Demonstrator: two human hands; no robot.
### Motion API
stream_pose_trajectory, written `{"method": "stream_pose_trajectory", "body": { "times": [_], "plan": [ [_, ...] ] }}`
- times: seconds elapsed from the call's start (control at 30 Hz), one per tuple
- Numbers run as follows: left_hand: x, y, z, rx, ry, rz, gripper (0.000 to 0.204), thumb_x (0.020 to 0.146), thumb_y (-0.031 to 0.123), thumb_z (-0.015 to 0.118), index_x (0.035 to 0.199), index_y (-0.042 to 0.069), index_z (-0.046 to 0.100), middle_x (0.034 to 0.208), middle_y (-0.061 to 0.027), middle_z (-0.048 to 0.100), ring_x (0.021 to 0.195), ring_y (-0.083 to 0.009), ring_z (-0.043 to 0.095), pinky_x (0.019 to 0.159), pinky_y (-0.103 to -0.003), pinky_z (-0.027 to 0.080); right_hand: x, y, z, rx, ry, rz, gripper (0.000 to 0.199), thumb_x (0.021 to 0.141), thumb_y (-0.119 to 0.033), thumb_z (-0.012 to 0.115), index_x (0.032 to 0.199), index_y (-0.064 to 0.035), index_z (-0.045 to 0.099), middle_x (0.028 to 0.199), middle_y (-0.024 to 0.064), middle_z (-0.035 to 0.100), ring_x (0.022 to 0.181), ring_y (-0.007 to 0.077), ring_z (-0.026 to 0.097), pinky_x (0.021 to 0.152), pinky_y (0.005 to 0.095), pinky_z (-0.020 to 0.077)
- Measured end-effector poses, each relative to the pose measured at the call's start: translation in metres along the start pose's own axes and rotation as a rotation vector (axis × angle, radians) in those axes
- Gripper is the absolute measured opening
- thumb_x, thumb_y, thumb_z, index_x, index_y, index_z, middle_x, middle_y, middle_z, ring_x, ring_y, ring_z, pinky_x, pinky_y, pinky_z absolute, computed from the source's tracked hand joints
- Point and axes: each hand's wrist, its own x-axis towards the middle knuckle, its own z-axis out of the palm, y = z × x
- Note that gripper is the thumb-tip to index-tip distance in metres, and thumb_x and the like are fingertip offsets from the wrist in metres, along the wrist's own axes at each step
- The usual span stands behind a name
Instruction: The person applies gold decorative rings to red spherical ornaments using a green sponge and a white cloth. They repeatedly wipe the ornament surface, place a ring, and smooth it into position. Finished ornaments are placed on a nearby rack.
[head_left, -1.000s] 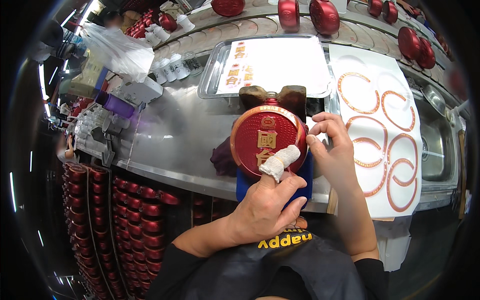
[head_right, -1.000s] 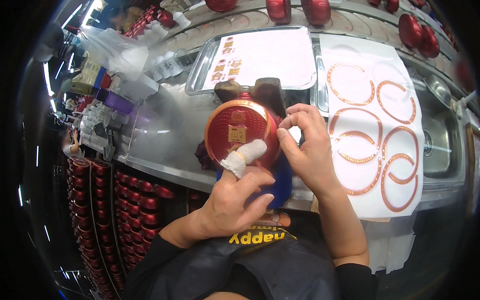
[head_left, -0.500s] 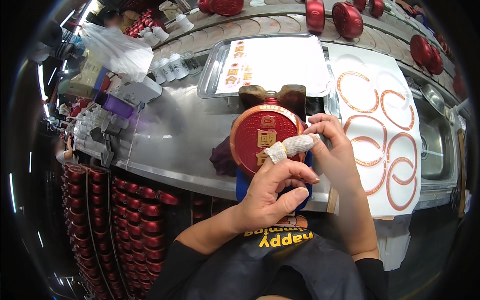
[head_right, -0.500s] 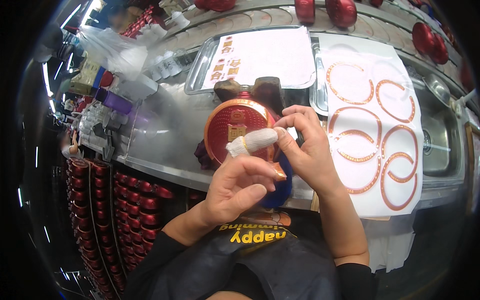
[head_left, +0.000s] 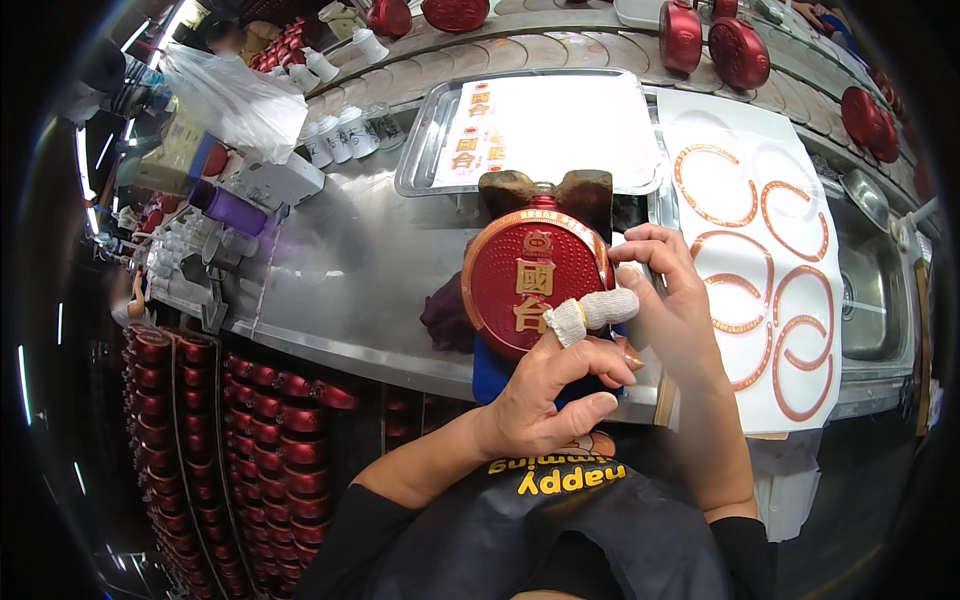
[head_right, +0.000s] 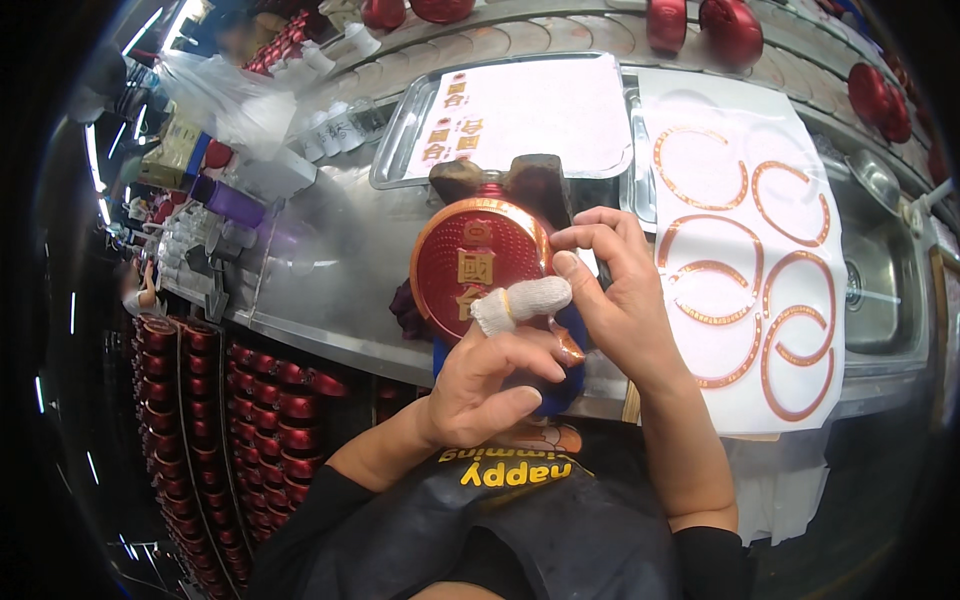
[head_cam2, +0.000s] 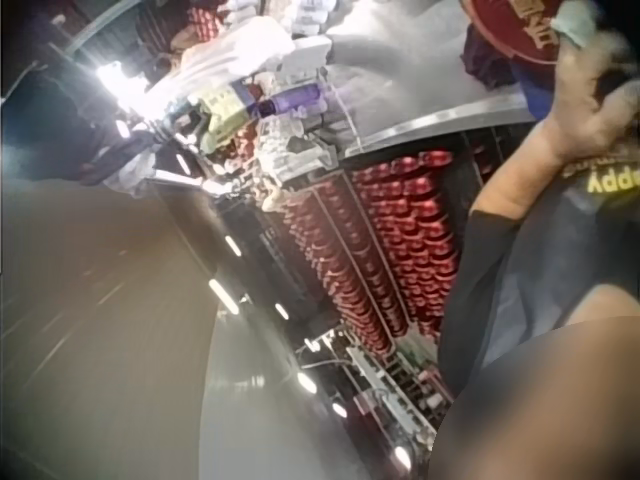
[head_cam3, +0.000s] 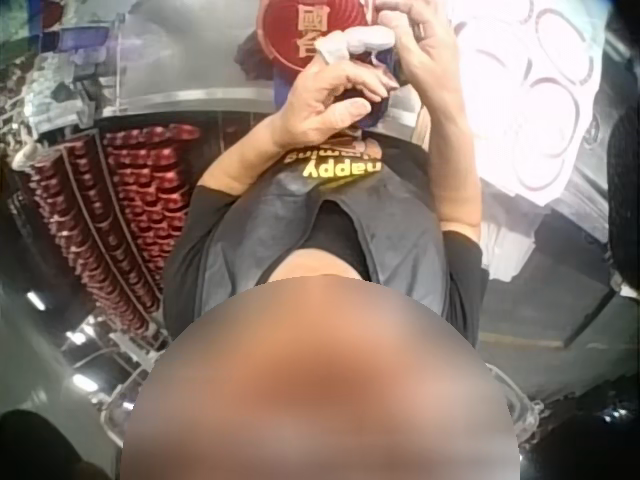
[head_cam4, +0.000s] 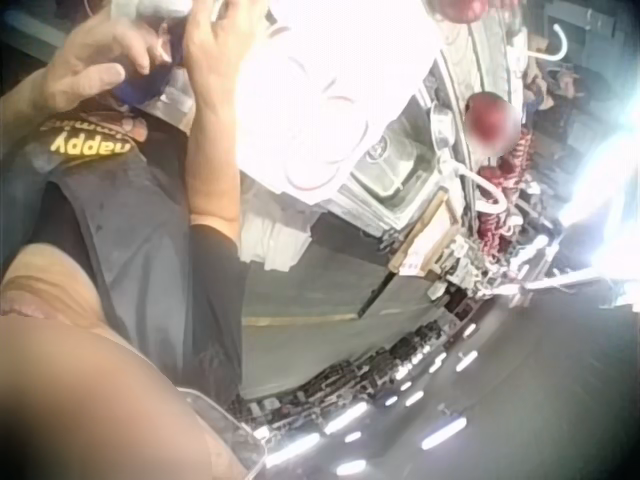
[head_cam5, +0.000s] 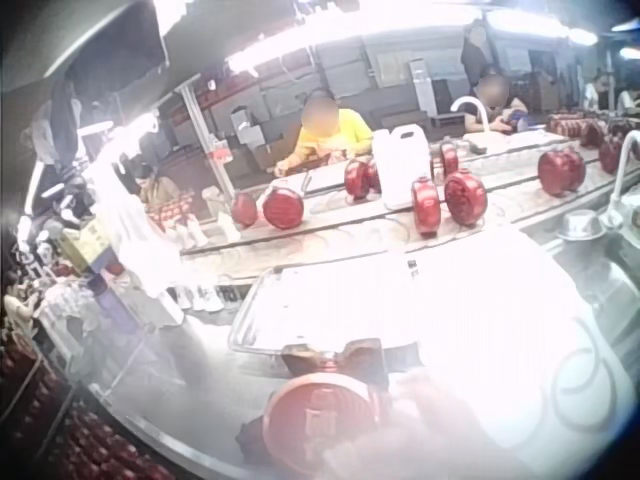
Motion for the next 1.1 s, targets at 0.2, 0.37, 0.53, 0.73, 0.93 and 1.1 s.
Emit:
{"method": "stream_pose_trajectory", "body": {
  "times": [0.2, 0.37, 0.53, 0.73, 0.93, 1.1],
  "plan": [
    [-0.011, -0.006, 0.007, -0.507, 0.063, -0.164, 0.026, 0.098, 0.010, 0.060, 0.121, 0.000, 0.065, 0.149, -0.0209, 0.046, 0.135, -0.0286, 0.049, 0.119, -0.047, 0.034, -0.001, 0.001, 0.005, -0.064, 0.051, -0.055, 0.035, 0.091, 0.002, 0.064, 0.124, -0.0071, 0.072, 0.129, 0.0094, 0.056, 0.126, 0.0240, 0.055, 0.101, 0.0357, 0.0481],
    [-0.014, -0.005, 0.006, -0.292, 0.011, -0.106, 0.028, 0.097, 0.008, 0.060, 0.124, 0.000, 0.064, 0.151, -0.0208, 0.042, 0.140, -0.0296, 0.043, 0.121, -0.047, 0.031, -0.007, 0.008, 0.009, -0.311, 0.096, -0.314, 0.042, 0.088, 0.006, 0.065, 0.126, -0.0099, 0.073, 0.128, 0.0168, 0.056, 0.119, 0.0349, 0.054, 0.103, 0.0426, 0.0443],
    [-0.012, -0.002, 0.005, -0.121, -0.005, -0.074, 0.027, 0.101, 0.018, 0.063, 0.123, 0.002, 0.062, 0.144, -0.0239, 0.042, 0.123, -0.0262, 0.055, 0.100, -0.038, 0.054, -0.007, 0.012, 0.005, -0.553, 0.122, -0.449, 0.050, 0.080, 0.009, 0.066, 0.125, -0.0109, 0.073, 0.126, 0.0164, 0.056, 0.119, 0.0367, 0.053, 0.102, 0.0472, 0.0439],
    [-0.012, 0.004, 0.001, 0.063, -0.040, -0.062, 0.027, 0.100, 0.016, 0.064, 0.122, 0.001, 0.063, 0.144, -0.0252, 0.041, 0.124, -0.0287, 0.056, 0.096, -0.039, 0.057, -0.006, 0.011, 0.002, -0.586, 0.123, -0.507, 0.051, 0.077, 0.008, 0.068, 0.124, -0.0114, 0.074, 0.124, 0.0158, 0.057, 0.120, 0.0387, 0.053, 0.102, 0.0491, 0.0450],
    [-0.011, 0.005, 0.004, 0.084, -0.013, -0.099, 0.024, 0.099, 0.009, 0.063, 0.121, -0.001, 0.062, 0.145, -0.0255, 0.040, 0.119, -0.0295, 0.055, 0.089, -0.035, 0.058, -0.010, 0.010, 0.001, -0.606, 0.106, -0.494, 0.052, 0.076, 0.007, 0.068, 0.125, -0.0113, 0.072, 0.122, 0.0155, 0.057, 0.120, 0.0394, 0.053, 0.102, 0.0506, 0.0464],
    [-0.013, 0.006, 0.006, 0.019, 0.051, -0.138, 0.024, 0.100, 0.009, 0.062, 0.121, -0.002, 0.062, 0.147, -0.0233, 0.041, 0.120, -0.0262, 0.054, 0.089, -0.032, 0.057, -0.011, 0.011, -0.001, -0.597, 0.108, -0.494, 0.054, 0.076, 0.006, 0.071, 0.127, -0.0114, 0.071, 0.122, 0.0154, 0.057, 0.120, 0.0397, 0.053, 0.102, 0.0502, 0.0471]
  ]
}}
